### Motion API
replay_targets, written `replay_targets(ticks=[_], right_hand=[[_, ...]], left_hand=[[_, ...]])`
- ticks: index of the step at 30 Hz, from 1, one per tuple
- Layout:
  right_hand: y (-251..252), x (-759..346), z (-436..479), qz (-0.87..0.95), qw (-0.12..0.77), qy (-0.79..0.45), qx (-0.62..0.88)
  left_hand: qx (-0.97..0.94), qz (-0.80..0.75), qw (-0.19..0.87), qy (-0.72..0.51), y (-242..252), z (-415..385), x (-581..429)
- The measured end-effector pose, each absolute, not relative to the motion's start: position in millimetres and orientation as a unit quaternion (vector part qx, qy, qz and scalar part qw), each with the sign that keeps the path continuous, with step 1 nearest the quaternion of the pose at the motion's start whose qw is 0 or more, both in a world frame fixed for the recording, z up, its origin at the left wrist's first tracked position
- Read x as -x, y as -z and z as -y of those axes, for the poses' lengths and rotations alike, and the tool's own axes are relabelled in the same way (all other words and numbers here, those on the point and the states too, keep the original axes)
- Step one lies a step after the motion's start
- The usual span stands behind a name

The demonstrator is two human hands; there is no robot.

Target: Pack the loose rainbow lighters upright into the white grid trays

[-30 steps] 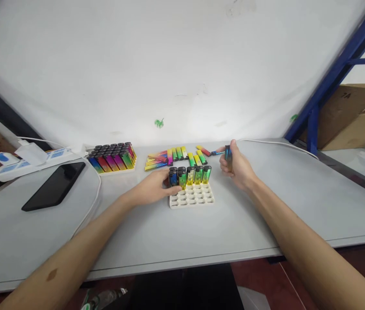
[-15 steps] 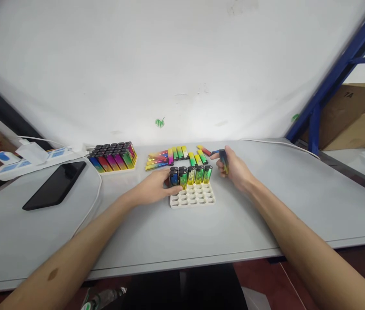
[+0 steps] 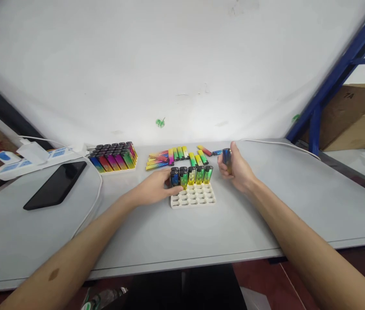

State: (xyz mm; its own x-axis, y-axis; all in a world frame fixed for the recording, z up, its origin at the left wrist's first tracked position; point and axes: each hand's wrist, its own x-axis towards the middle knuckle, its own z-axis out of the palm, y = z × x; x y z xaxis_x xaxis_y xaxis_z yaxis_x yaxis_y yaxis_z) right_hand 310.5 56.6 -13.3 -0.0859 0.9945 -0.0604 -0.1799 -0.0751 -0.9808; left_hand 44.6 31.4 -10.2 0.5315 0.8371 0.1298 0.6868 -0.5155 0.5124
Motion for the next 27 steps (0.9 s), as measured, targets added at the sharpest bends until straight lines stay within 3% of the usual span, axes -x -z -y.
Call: replay_targets(ticks=[14, 27], right_hand=[[9.2, -311.8, -57.6, 0.413, 0.527, -0.567, 0.480], [18.9, -306.6, -57.2, 0.472, 0.483, -0.543, 0.499]], left_hand=[[-0.852, -0.445, 0.205, -0.185, 12.3, -32.9, -43.8], [-0.855, -0.441, 0.198, -0.187, 11.9, -32.2, -44.0]])
